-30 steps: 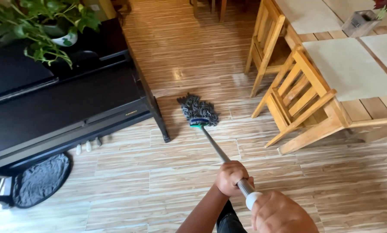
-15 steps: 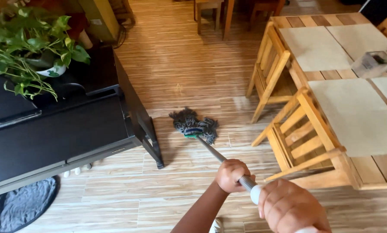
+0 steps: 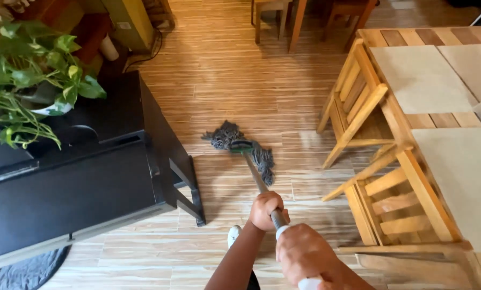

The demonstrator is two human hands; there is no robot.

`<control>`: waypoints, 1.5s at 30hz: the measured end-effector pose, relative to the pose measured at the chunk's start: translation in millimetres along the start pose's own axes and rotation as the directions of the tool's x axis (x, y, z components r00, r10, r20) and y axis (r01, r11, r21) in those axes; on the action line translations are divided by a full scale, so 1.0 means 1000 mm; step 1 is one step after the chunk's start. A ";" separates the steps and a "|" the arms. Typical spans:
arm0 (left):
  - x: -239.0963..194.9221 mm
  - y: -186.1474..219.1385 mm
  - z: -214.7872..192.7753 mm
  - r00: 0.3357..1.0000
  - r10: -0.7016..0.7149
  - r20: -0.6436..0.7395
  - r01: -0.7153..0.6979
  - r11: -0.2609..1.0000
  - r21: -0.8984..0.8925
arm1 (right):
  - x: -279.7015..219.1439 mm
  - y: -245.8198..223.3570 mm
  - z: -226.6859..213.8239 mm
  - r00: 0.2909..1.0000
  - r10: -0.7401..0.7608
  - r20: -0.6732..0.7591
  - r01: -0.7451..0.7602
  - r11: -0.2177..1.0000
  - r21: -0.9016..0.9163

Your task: The person is mopping the tiled floor in a restaurant dining area, moving between tables and chairs.

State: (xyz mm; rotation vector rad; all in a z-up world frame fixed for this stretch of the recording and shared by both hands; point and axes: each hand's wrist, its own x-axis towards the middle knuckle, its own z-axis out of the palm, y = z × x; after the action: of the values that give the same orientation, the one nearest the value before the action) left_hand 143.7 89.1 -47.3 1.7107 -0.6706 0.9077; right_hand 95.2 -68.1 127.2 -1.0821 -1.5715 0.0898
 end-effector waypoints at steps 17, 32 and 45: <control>0.128 -0.259 -0.078 0.994 -0.101 0.035 0.096 0.989 0.112 | 0.111 0.244 -0.111 0.993 0.061 -0.103 -0.072 0.991 -0.109; 0.104 -0.234 -0.020 0.939 -0.344 0.005 0.344 0.939 0.028 | 0.035 0.225 -0.107 0.933 0.189 -0.307 -0.238 0.963 -0.130; 0.054 0.057 0.068 0.989 -0.147 -0.006 0.147 0.989 0.014 | 0.005 -0.097 -0.034 0.872 0.330 -0.361 -0.342 0.939 0.034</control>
State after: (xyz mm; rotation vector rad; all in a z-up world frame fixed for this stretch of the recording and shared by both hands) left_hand 145.3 6.9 16.1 1.7452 -0.5278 0.8150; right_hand 67.3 -136.3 198.3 -1.3083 -1.0467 0.0948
